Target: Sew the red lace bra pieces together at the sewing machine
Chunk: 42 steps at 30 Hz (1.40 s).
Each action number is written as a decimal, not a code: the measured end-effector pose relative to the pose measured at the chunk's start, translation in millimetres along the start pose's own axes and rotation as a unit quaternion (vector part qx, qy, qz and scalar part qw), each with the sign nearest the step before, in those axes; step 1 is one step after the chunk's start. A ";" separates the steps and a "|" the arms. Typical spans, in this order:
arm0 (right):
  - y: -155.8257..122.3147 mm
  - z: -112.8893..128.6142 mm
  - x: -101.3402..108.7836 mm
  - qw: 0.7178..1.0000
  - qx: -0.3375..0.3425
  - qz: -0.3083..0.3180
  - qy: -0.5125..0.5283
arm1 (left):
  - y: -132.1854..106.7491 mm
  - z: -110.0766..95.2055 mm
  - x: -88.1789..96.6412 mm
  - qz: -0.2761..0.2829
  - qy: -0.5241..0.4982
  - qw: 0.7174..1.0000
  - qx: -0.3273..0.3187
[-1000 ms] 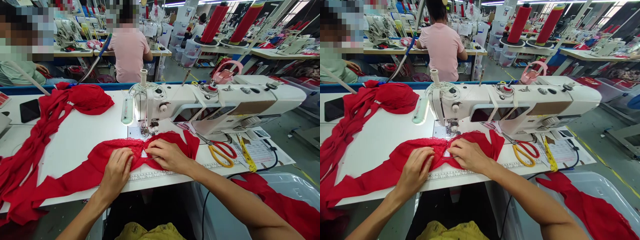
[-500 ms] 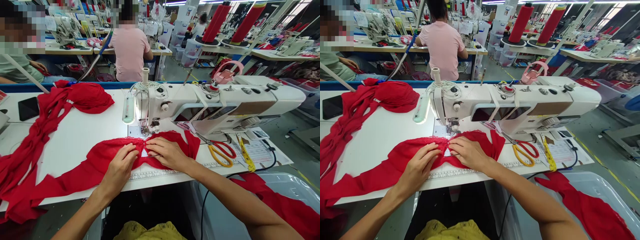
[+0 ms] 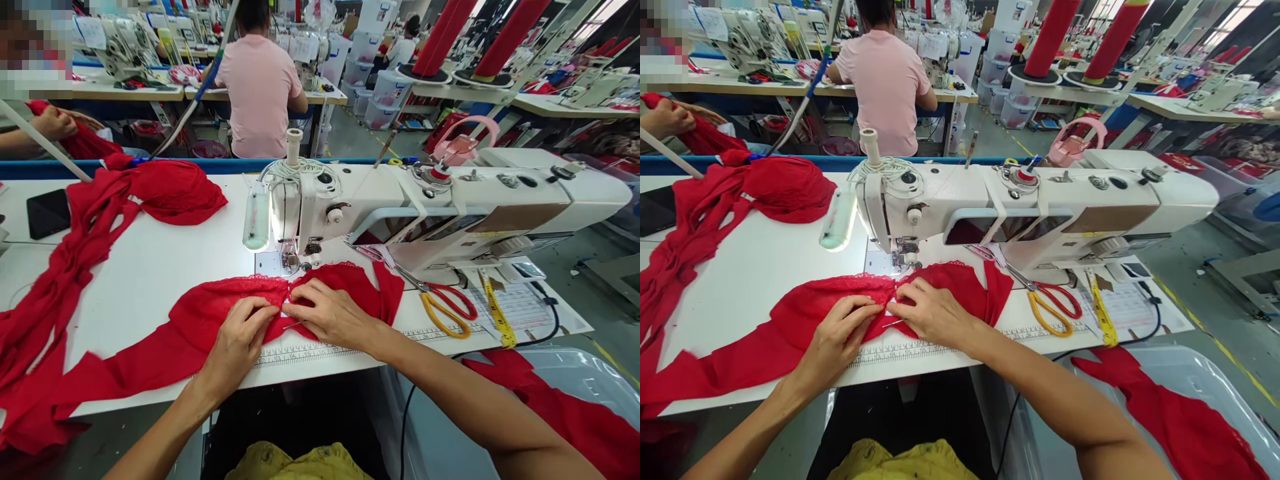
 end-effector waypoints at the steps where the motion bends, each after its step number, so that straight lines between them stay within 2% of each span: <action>1: -0.9 -0.9 1.2 1.000 -0.001 0.000 0.005 | -0.6 -0.2 -1.2 0.008 0.015 1.000 -0.002; 4: -6.5 -5.5 7.6 0.998 0.006 -0.021 0.051 | -3.3 -4.0 -2.7 0.033 0.097 0.994 -0.028; 7: -12.2 -16.0 19.2 0.991 -0.018 -0.096 0.092 | -1.3 -11.5 -0.3 0.042 0.159 0.985 -0.060; 9: -12.9 -20.6 24.7 0.984 -0.036 -0.146 0.097 | 5.5 -15.8 4.8 0.017 0.137 0.988 -0.066; 11: -9.6 -18.2 23.5 0.982 -0.027 -0.160 0.099 | 13.5 -16.5 7.9 -0.012 0.079 0.995 -0.063; 13: -5.1 -12.1 16.4 0.985 -0.004 -0.141 0.096 | 19.0 -11.4 2.4 -0.002 0.037 0.998 -0.050; 15: -4.0 -9.8 7.5 0.990 -0.005 -0.114 0.085 | 19.4 -2.2 -7.9 0.034 0.037 0.998 -0.032; 18: -9.3 -14.4 -2.7 0.993 -0.047 -0.079 0.070 | 13.7 13.5 -17.8 0.080 0.067 0.995 0.003; 21: -15.4 -19.4 -6.0 0.993 -0.079 -0.052 0.066 | 9.6 21.2 -18.7 0.102 0.076 0.992 0.025; 25: -16.3 -22.9 -6.2 0.992 -0.096 -0.010 0.079 | 10.8 20.2 -16.8 0.106 0.076 0.991 0.027; 35: -15.1 -28.1 -7.2 0.988 -0.098 0.030 0.119 | 11.3 20.6 -18.0 0.109 0.083 0.990 0.025; 42: -10.0 -24.5 -3.2 0.989 -0.086 0.059 0.102 | 11.8 19.4 -17.1 0.111 0.082 0.990 0.027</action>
Point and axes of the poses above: each hand's wrist, its own y-axis towards the middle knuckle, its own x-axis out of the back of the hand, z = x × y, the point moved 7 cm from there along y, towards the middle knuckle, and after that the axes turned 4 degrees about x, right-handed, at the moved point
